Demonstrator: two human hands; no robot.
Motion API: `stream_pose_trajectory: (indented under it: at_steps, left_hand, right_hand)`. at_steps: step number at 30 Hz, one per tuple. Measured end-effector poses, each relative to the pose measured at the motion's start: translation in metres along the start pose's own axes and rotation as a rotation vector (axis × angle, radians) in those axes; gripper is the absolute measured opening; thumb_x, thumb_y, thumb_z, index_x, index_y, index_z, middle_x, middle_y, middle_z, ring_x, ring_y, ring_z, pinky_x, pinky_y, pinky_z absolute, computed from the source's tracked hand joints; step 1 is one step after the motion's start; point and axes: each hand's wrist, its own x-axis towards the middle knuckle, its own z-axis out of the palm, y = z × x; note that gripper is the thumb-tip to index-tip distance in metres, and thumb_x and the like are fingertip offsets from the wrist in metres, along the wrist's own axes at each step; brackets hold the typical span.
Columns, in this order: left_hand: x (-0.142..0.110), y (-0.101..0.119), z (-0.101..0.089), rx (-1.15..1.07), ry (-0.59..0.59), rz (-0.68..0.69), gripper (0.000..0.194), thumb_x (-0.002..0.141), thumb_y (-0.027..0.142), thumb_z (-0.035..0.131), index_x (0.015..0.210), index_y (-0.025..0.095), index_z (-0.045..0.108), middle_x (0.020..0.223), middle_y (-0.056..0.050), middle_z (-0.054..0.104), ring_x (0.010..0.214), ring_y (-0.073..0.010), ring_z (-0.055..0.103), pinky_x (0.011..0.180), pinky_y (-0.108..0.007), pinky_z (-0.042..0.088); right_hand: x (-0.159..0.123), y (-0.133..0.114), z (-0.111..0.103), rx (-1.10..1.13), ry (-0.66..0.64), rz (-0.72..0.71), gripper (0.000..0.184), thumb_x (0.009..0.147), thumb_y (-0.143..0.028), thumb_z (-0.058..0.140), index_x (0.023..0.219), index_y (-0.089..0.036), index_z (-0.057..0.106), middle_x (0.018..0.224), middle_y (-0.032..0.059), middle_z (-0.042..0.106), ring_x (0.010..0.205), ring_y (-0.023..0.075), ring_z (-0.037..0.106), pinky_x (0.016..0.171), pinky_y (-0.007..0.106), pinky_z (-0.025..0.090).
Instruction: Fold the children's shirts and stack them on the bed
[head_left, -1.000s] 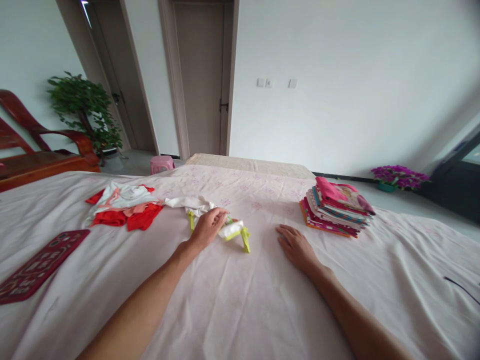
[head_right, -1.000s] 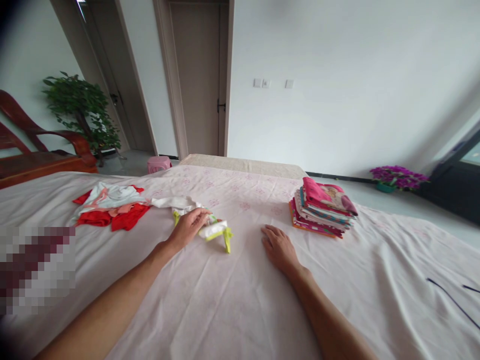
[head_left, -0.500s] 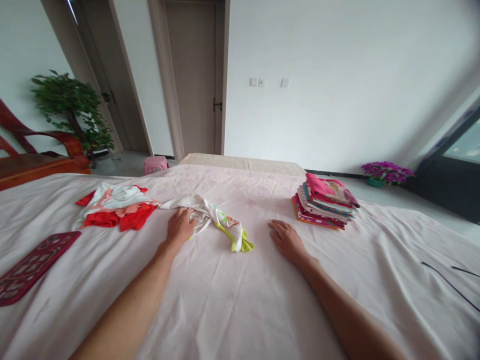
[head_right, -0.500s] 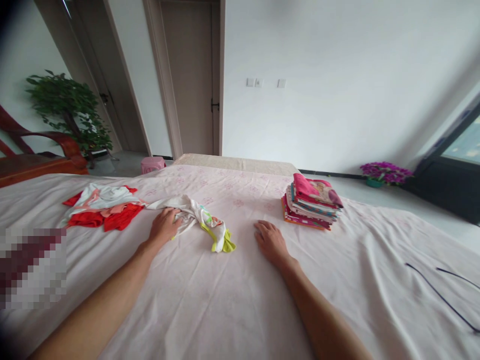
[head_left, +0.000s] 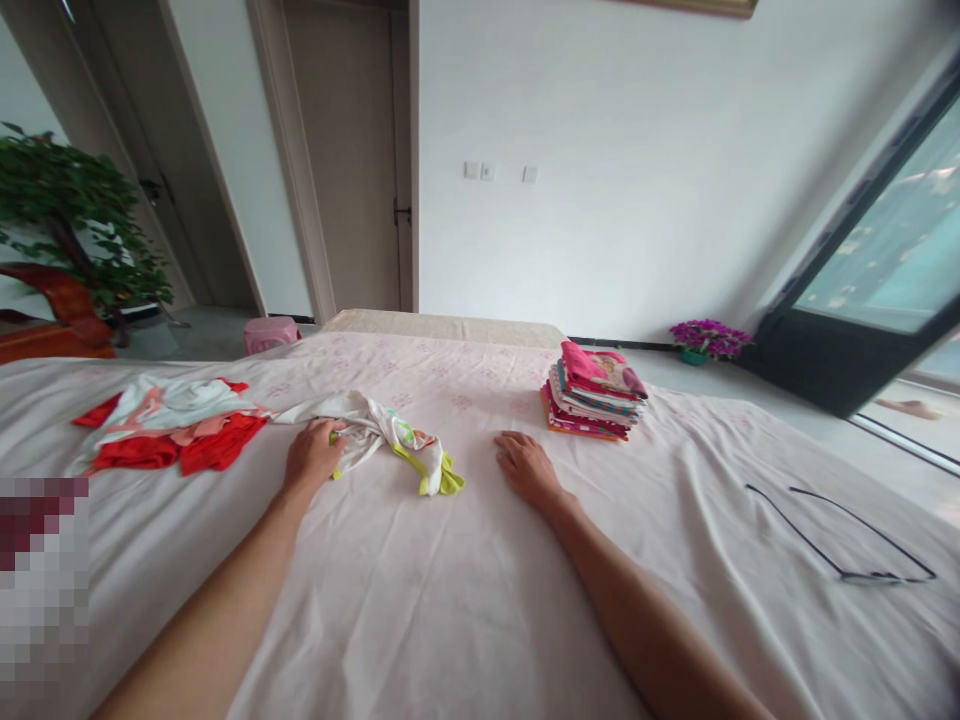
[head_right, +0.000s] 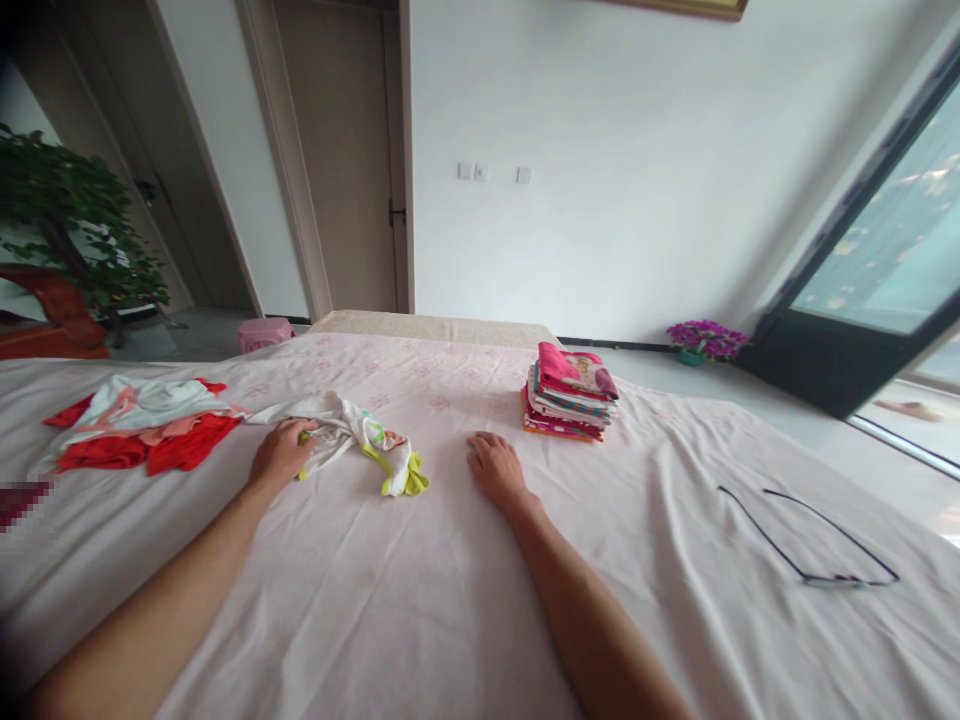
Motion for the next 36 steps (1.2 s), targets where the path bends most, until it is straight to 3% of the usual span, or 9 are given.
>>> stream_pose_trajectory:
  at_steps: [24, 36]
  left_hand:
    - [0.0008, 0.0011, 0.0031, 0.026, 0.0, -0.046, 0.034, 0.084, 0.029, 0.047, 0.108, 0.021, 0.068, 0.122, -0.01, 0.066, 0.111, -0.0277, 0.062, 0.093, -0.037, 0.047]
    - [0.0041, -0.0033, 0.0068, 0.024, 0.007, -0.057, 0.034, 0.084, 0.03, 0.046, 0.108, 0.022, 0.069, 0.12, -0.009, 0.066, 0.108, -0.0245, 0.062, 0.094, -0.033, 0.047]
  right_hand:
    - [-0.0037, 0.0029, 0.0005, -0.008, 0.007, -0.011, 0.036, 0.097, -0.028, 0.045, 0.129, -0.023, 0.061, 0.139, 0.0078, 0.056, 0.127, 0.0225, 0.048, 0.108, 0.036, 0.034]
    - [-0.0026, 0.0044, 0.0041, -0.044, 0.01, -0.015, 0.037, 0.097, -0.028, 0.045, 0.13, -0.023, 0.06, 0.139, 0.0076, 0.056, 0.127, 0.024, 0.048, 0.106, 0.037, 0.035]
